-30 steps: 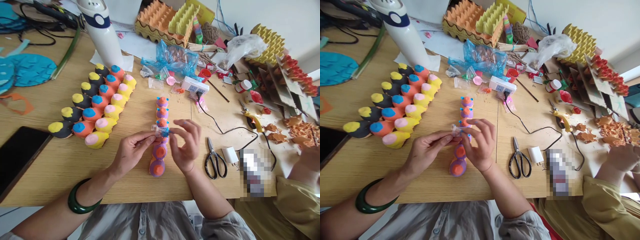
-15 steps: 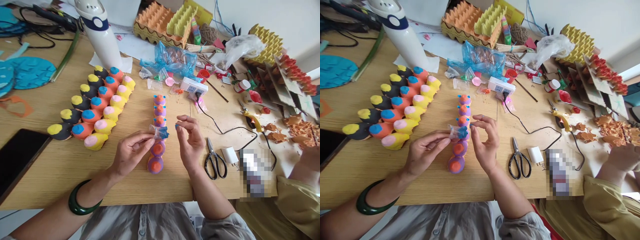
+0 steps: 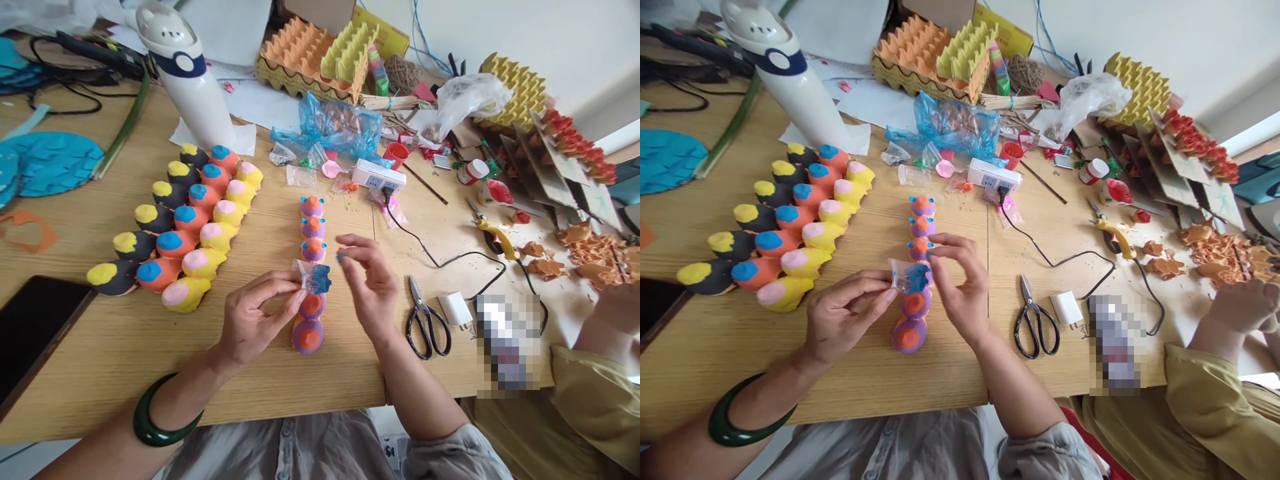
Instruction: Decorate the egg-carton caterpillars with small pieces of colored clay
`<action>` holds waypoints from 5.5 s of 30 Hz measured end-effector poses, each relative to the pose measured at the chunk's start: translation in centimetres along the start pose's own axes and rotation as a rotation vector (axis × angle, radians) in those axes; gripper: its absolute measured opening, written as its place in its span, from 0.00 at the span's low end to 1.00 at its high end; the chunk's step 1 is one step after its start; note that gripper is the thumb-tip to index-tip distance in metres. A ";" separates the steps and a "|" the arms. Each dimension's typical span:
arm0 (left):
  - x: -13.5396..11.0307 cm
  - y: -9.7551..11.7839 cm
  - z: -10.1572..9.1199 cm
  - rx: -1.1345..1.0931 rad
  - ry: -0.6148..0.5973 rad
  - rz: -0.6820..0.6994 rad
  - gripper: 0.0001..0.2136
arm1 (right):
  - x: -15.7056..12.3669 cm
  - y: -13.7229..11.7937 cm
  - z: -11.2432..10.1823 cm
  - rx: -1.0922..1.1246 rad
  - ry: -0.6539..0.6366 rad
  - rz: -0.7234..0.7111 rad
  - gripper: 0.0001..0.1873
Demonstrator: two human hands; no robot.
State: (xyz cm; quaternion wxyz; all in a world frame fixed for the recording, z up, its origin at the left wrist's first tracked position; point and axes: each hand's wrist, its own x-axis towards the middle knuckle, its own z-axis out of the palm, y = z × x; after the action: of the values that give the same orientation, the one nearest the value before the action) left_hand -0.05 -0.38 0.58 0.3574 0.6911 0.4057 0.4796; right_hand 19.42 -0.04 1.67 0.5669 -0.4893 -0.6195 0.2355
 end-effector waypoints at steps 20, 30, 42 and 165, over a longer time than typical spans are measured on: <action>-0.1 -0.2 -0.1 0.153 -0.019 0.234 0.06 | 0.2 0.1 0.0 0.069 -0.038 0.010 0.03; -0.1 -0.2 -0.1 0.141 0.001 0.215 0.05 | -0.1 0.7 0.6 0.152 -0.173 0.063 0.06; -0.2 -0.8 0.5 -0.127 0.072 -0.060 0.04 | 0.2 0.3 -0.1 -0.098 0.084 -0.127 0.04; 0.8 -0.1 -0.5 -0.290 0.086 -0.525 0.08 | -0.7 1.2 1.5 0.183 -0.058 0.129 0.03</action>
State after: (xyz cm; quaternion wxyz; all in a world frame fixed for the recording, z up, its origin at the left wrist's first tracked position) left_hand -0.41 0.46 0.91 0.5468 0.4833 0.5124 0.4526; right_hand 18.34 0.26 -0.06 0.5746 -0.4673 -0.5787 0.3415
